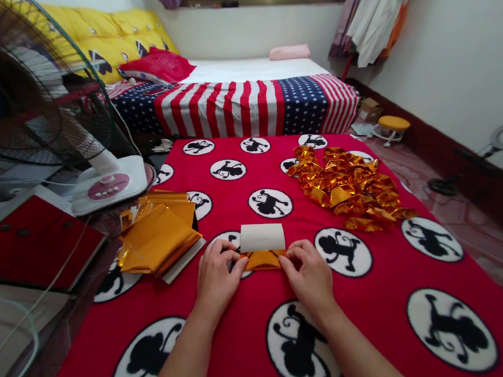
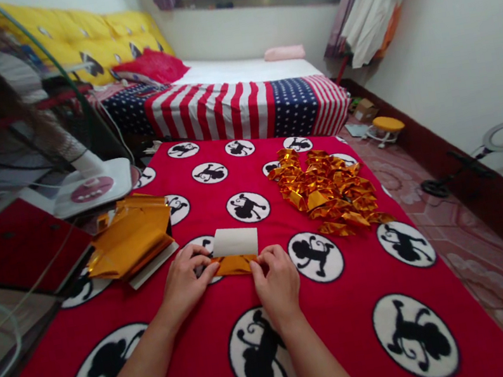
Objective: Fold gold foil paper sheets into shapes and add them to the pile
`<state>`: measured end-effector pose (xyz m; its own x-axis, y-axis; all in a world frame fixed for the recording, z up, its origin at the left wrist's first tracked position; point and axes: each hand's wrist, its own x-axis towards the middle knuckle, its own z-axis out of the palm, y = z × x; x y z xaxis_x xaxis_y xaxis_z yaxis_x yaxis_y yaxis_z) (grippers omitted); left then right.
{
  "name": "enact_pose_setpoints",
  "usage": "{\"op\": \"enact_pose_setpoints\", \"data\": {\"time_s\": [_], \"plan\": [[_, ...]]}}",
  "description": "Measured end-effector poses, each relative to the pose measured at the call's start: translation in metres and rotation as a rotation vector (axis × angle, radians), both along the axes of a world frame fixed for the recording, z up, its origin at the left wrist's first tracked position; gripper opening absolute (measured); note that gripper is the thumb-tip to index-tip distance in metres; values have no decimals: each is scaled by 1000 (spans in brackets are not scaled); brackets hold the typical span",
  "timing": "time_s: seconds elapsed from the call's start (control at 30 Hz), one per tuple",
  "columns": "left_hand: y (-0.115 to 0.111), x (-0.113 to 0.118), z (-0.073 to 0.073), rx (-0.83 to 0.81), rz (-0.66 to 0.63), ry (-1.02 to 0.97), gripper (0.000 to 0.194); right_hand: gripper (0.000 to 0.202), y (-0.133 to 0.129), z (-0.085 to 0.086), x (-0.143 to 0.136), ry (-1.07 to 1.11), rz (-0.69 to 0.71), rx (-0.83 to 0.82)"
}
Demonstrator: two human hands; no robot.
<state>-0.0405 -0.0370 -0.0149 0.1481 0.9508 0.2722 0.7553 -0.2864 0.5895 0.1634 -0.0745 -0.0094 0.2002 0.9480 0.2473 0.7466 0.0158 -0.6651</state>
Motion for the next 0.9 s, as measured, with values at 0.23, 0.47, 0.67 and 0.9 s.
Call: {"op": "enact_pose_setpoints", "data": {"time_s": [0.23,0.47,0.67,0.9], "plan": [[1,-2,0,-6,-26,-46,15,23,-6,1,3,47,72,41],[1,-3,-2,-10,-33,-42,15,21,-5,1,1,71,26,29],[0,-5,2,-27,-55,-39,17,12,-8,0,4,107,99,59],[-2,-11,8,-68,-154,-12,16,14,-12,1,7,53,172,29]]}}
